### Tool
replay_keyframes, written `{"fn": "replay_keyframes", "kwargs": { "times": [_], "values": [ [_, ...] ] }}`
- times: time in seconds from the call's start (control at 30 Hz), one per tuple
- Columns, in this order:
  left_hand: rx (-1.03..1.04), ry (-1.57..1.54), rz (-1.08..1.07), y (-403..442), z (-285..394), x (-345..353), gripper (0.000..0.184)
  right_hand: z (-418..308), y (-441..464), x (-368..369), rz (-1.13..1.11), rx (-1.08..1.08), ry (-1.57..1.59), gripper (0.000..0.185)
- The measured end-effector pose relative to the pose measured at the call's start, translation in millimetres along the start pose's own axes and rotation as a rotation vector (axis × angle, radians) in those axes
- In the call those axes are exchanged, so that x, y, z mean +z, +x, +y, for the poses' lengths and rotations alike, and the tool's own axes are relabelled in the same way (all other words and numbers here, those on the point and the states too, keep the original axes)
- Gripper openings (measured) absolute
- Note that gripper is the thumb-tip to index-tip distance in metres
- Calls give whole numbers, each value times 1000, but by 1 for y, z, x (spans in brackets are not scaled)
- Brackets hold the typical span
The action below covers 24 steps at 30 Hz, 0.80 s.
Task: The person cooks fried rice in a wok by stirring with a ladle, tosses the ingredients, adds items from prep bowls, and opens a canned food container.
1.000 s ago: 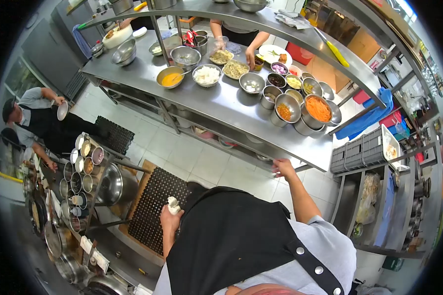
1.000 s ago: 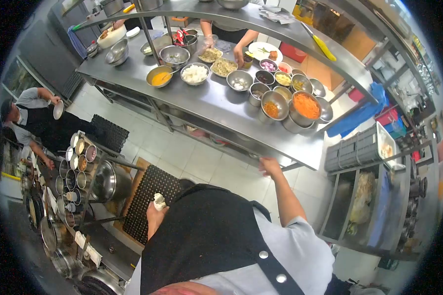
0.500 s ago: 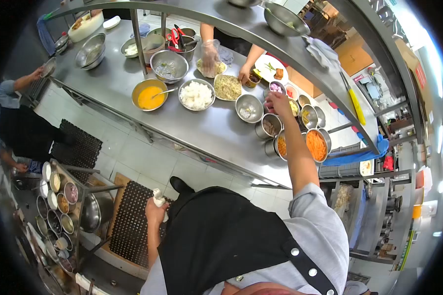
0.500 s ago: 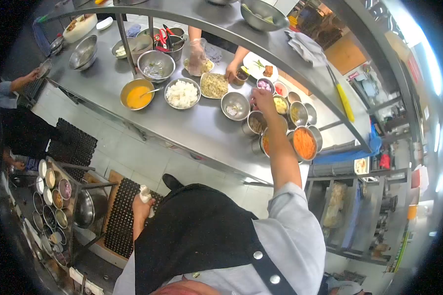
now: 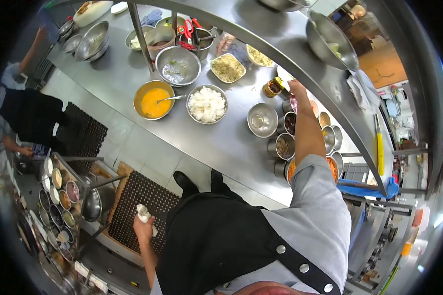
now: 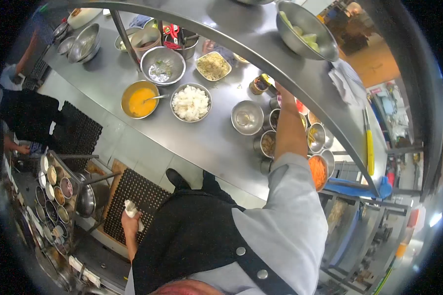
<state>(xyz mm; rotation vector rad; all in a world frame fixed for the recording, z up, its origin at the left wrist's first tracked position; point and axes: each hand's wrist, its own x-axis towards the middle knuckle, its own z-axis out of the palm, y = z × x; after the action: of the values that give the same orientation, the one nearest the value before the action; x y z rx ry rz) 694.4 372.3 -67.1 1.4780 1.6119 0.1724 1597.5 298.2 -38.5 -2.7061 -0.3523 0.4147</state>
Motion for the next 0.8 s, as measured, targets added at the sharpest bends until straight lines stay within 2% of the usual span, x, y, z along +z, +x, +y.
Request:
{"fn": "replay_keyframes", "kwargs": {
  "times": [0.07, 0.1, 0.13, 0.2, 0.23, 0.4, 0.5, 0.67, 0.8],
  "values": [
    [-109, 4, 39, -27, -15, 15, 43, -23, -2, -4, -10, 43, -225, 37],
    [-134, 90, 63, -39, -23, 22, 44, -44, -20, -13, -98, 62, -318, 41],
    [-153, 84, 73, -51, -18, 29, 44, -47, -27, -11, -111, 46, -326, 41],
    [-185, 139, 68, -73, -1, 43, 46, -51, -29, -6, -32, -4, -200, 44],
    [-160, 46, 86, -78, -14, 56, 45, -36, -5, 4, -28, -104, -160, 31],
    [-66, 9, 122, -95, -11, 103, 44, -27, 17, 15, -129, -161, 25, 24],
    [-26, 60, 131, -104, 36, 115, 44, -20, 14, 20, -269, -136, 194, 20],
    [-16, -12, 180, -115, 46, 132, 45, -11, 4, 17, -577, -59, 480, 13],
    [-13, -8, 166, -128, 55, 129, 44, -8, 1, 36, -529, 73, 690, 14]
  ]
}}
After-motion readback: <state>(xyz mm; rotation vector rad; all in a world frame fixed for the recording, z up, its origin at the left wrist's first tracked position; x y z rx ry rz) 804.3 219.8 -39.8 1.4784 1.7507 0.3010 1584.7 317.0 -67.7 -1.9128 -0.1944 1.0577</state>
